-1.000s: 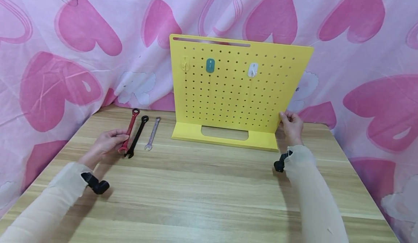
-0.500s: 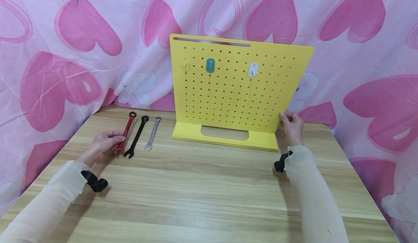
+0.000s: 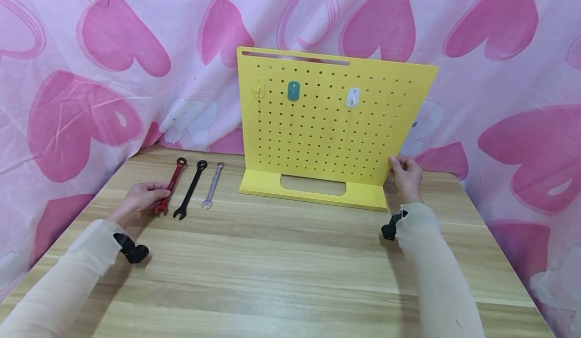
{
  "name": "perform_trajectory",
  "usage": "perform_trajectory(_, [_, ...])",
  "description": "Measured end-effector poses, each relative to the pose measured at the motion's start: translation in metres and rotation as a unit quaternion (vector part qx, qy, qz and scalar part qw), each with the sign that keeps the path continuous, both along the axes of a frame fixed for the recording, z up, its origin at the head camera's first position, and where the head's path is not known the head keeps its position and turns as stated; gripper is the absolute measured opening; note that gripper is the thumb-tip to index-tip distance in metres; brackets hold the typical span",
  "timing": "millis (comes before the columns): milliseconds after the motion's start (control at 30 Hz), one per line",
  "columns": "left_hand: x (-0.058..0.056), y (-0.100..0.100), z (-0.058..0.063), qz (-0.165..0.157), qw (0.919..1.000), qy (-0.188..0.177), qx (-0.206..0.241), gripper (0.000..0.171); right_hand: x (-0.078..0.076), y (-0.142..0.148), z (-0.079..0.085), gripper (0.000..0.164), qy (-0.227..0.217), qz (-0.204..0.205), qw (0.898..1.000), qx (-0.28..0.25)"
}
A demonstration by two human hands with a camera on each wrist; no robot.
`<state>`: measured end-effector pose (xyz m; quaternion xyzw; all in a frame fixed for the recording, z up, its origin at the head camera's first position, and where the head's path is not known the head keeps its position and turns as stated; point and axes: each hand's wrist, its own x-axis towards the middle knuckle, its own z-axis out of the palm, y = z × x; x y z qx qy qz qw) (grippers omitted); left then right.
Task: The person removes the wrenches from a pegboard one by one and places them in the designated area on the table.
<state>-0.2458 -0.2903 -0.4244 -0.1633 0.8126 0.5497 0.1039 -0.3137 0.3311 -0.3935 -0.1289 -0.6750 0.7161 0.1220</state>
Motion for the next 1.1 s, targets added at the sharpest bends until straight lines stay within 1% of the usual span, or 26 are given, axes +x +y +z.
perform_trajectory(167, [-0.001, 0.000, 0.000, -0.001, 1.0000, 0.000, -0.009, 0.043, 0.000, 0.000, 0.001, 0.018, -0.010, -0.002, 1.000, -0.003])
perform_trajectory(333, [-0.001, 0.001, 0.003, -0.003, 0.9999, 0.001, -0.015, 0.041, 0.002, -0.001, 0.003, 0.017, -0.003, 0.006, 1.000, -0.010])
perform_trajectory(433, [-0.001, 0.001, 0.004, -0.004, 0.9998, 0.002, -0.018, 0.041, 0.005, -0.004, 0.007, 0.016, 0.001, 0.007, 1.000, -0.004])
perform_trajectory(567, [-0.001, 0.002, 0.004, -0.006, 0.9987, 0.013, -0.049, 0.039, 0.009, -0.009, 0.011, 0.017, 0.005, 0.009, 1.000, 0.004])
perform_trajectory(700, [-0.001, 0.003, 0.004, -0.009, 0.9956, 0.021, -0.091, 0.037, 0.011, -0.010, 0.011, 0.016, 0.017, 0.015, 1.000, -0.013])
perform_trajectory(767, [-0.001, 0.004, 0.005, -0.011, 0.9943, 0.022, -0.104, 0.037, 0.011, -0.009, 0.011, 0.016, 0.024, 0.019, 0.999, -0.025])
perform_trajectory(867, [-0.002, 0.004, 0.005, -0.010, 0.9930, 0.021, -0.116, 0.035, 0.011, -0.009, 0.010, 0.017, 0.029, 0.024, 0.999, -0.031])
perform_trajectory(1100, [-0.003, 0.003, 0.006, -0.017, 0.9917, 0.021, -0.125, 0.029, 0.011, -0.008, 0.009, 0.020, 0.028, 0.024, 0.999, -0.032])
